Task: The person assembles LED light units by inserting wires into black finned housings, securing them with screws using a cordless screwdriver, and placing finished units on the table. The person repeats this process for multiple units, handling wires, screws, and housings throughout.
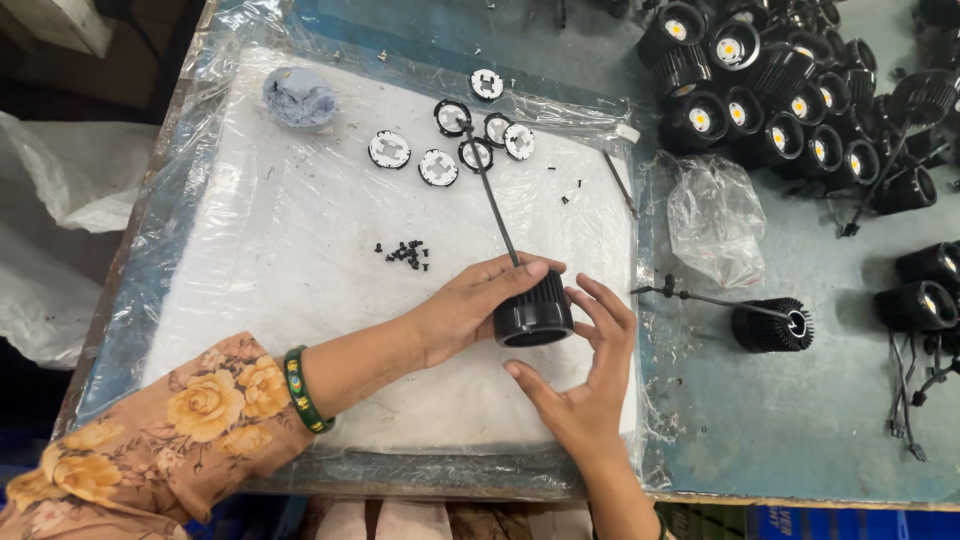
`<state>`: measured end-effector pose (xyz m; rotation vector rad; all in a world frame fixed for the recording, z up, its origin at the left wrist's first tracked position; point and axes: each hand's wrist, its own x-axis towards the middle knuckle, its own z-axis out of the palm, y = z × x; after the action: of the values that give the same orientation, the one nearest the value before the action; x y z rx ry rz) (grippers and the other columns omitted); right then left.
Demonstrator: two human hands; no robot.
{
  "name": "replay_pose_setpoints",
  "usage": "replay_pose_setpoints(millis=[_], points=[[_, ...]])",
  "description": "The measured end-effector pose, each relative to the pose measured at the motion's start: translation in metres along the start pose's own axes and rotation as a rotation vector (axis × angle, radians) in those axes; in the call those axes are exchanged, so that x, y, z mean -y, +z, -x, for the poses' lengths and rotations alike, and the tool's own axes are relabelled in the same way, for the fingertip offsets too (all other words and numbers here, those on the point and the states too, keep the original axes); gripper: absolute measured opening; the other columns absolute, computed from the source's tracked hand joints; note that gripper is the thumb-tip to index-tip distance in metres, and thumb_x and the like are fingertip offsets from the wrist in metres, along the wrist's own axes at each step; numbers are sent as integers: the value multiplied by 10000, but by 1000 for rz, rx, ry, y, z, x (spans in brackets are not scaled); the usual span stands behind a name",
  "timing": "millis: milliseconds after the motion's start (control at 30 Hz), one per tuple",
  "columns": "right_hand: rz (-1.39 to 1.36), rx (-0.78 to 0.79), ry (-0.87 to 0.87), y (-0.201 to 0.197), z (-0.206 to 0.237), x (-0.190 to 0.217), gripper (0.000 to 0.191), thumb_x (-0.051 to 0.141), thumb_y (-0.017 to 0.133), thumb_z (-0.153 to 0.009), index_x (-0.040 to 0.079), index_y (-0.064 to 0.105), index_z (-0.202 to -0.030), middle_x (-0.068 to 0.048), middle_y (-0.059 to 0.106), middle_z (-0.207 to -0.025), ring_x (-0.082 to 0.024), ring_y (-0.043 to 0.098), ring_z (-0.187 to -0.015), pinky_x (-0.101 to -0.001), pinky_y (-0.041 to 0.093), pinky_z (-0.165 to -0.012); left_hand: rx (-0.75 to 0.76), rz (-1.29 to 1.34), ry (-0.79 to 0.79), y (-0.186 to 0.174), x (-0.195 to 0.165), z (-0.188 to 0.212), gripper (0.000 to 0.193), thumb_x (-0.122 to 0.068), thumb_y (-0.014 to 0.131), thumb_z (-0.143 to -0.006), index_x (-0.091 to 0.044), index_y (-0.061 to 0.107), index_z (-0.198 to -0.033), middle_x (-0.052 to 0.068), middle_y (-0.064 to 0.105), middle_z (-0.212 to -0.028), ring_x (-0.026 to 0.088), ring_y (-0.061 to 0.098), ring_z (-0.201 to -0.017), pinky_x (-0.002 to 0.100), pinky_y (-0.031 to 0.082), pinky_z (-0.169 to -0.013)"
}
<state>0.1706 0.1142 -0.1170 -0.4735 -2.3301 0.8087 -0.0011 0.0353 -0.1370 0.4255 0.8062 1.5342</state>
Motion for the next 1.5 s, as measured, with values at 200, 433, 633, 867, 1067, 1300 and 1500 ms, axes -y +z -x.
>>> replay_pose_setpoints(millis=[200,433,633,867,1067,1300,1500], points=[[101,-11,-9,14,-8,8,999,245,965,-649,29,397,-1442,-198,404,-1480,-359,488,-1341,-401,538,-1001,-47,60,-65,-1,-1,0,553,-534,476,-1007,-50,554,-1264,103,715,-1094,178,726,-976,357,611,-848],[151,-87,-73,21,-8,10,934,124,937,-665,54,434,-1449,-196,478,-1393,-361,580,-1276,-405,579,-1002,18,20,-34,-1,1,-2,630,-588,405,-1019,-57,596,-1298,85,697,-1162,161,703,-1086,351,604,-943],[103,-121,-192,19,-7,10,899,200,919,-736,44,418,-1465,-203,472,-1419,-368,558,-1309,-419,559,-1034,-31,-121,-72,0,-3,-1,673,-637,396,-965,-87,599,-1296,86,713,-1126,167,723,-1036,340,623,-873],[-218,-59,14,15,-4,4,506,194,739,-962,38,543,-1401,-174,511,-1453,-269,602,-1317,-354,596,-1010,-66,-92,-86,-3,3,-3,685,-655,463,-954,-69,595,-1282,88,705,-1070,162,725,-962,324,631,-802],[-283,13,47,14,-4,2,591,129,760,-893,43,503,-1418,-163,462,-1470,-263,575,-1321,-353,571,-1014,-67,-77,-85,-2,3,-2,679,-658,485,-930,-76,586,-1265,103,709,-1069,185,734,-945,332,629,-762],[-45,3,-76,16,-3,5,911,173,921,-698,51,414,-1445,-186,442,-1443,-323,498,-1355,-409,500,-1085,-65,-95,-84,-4,4,-1,629,-624,456,-948,-85,568,-1252,118,704,-1102,190,741,-994,327,649,-820],[46,-77,-154,29,4,6,915,148,958,-697,118,426,-1440,-194,503,-1472,-383,596,-1339,-410,603,-1033,11,-627,296,-10,7,11,529,-540,486,-1055,-94,562,-1327,61,684,-1115,152,648,-1069,294,534,-921]])
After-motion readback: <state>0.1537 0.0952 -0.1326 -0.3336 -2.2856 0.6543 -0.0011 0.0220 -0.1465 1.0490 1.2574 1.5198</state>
